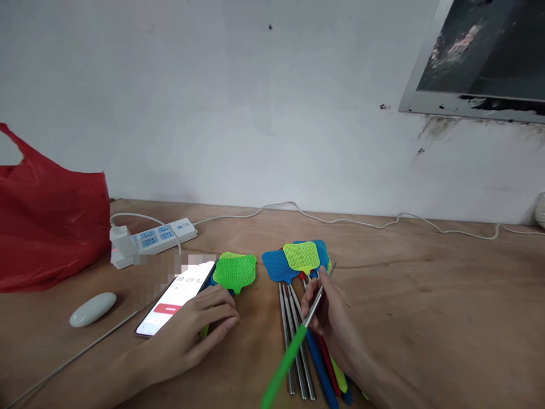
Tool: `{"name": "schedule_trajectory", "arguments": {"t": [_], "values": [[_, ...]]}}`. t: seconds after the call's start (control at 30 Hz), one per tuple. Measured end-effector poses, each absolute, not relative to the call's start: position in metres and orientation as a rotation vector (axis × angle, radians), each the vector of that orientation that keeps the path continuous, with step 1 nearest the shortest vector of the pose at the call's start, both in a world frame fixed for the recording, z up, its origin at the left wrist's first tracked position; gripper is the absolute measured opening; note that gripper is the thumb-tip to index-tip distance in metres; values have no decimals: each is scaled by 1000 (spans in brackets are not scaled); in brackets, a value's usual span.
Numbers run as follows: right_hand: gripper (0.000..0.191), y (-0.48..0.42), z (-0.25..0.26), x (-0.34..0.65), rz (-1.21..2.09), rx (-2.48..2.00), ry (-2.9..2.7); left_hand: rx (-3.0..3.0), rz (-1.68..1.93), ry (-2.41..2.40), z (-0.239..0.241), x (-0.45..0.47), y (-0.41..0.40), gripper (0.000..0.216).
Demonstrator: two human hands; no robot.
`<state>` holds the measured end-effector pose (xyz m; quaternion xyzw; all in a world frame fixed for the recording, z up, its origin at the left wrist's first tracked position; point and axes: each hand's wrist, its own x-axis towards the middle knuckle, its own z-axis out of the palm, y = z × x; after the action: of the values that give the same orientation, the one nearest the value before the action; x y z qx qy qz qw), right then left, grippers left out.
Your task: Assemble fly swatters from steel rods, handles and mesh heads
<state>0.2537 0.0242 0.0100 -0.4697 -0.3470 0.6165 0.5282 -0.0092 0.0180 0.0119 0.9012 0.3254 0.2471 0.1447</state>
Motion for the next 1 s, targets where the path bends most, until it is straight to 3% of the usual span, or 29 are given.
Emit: {"name": "schedule_trajectory", "arguments": {"t": [0.2,0.3,0.63,1.0], "values": [[41,16,8,244,1625,-870,-883,2529,708,797,14,-8,14,33],[32,13,6,241,1639,-813,-928,2515,720,806,11,-9,13,24],[31,13,1,240,1578,-818,-1032,2555,662,885,10,-11,13,16],[23,19,-3,247,1465,-736,-894,2492,576,819,9,-14,16,36]]}}
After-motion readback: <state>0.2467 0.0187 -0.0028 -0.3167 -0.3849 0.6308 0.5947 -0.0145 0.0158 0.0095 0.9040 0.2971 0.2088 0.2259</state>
